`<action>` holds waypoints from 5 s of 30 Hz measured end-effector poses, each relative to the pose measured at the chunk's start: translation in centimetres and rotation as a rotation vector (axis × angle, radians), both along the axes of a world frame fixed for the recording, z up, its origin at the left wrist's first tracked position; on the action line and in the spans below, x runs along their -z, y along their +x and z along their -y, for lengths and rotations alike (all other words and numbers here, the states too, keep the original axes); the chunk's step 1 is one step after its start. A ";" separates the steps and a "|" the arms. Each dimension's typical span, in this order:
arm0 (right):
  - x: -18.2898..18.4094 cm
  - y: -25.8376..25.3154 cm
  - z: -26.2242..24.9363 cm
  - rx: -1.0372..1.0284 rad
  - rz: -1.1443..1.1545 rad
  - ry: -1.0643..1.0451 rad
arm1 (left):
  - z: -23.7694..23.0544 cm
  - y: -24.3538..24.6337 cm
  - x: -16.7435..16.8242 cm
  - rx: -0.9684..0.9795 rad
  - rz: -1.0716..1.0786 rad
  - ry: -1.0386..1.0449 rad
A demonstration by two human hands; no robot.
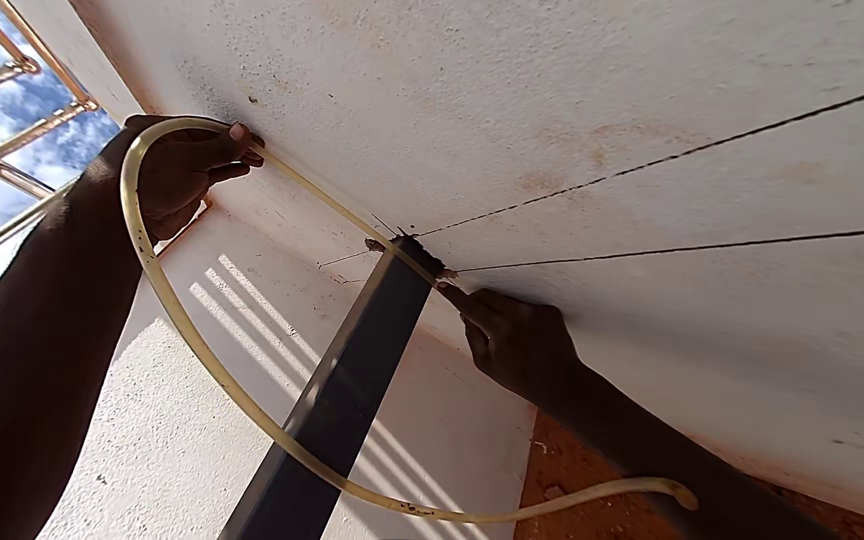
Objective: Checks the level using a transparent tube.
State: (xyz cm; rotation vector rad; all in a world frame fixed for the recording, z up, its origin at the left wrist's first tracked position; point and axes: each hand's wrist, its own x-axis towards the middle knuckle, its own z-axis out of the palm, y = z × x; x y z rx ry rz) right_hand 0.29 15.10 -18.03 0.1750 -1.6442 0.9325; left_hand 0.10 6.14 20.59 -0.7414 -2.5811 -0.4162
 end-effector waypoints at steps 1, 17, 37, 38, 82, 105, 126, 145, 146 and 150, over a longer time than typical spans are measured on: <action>0.0 0.0 0.0 0.000 0.000 0.000 | 0.0 0.0 0.0 -0.003 -0.002 -0.001; 0.1 0.0 -0.1 -0.001 -0.002 0.013 | -0.3 0.4 0.1 -0.015 -0.015 -0.007; 0.1 0.2 -0.3 -0.031 0.017 0.017 | -0.4 0.3 0.1 -0.022 -0.018 -0.001; 0.1 0.2 -0.3 -0.032 0.016 0.017 | -0.4 0.3 0.1 -0.021 -0.015 0.003; -0.4 -0.2 0.2 -0.012 -0.012 -0.049 | -0.4 0.4 0.0 -0.035 -0.035 -0.039; -0.3 -0.2 0.1 -0.018 -0.005 -0.044 | -0.5 0.4 0.1 -0.048 -0.035 -0.026; -0.3 -0.1 0.2 -0.024 0.014 -0.042 | -0.8 0.6 0.2 -0.059 -0.050 -0.031; -0.3 -0.1 0.1 -0.020 0.025 -0.034 | -0.9 0.7 0.2 -0.049 -0.045 -0.030; -0.3 -0.1 0.1 -0.019 0.020 -0.033 | -0.9 0.7 0.3 -0.054 -0.047 -0.037; -0.3 -0.1 0.1 -0.022 0.017 -0.038 | -0.9 0.7 0.3 -0.053 -0.047 -0.053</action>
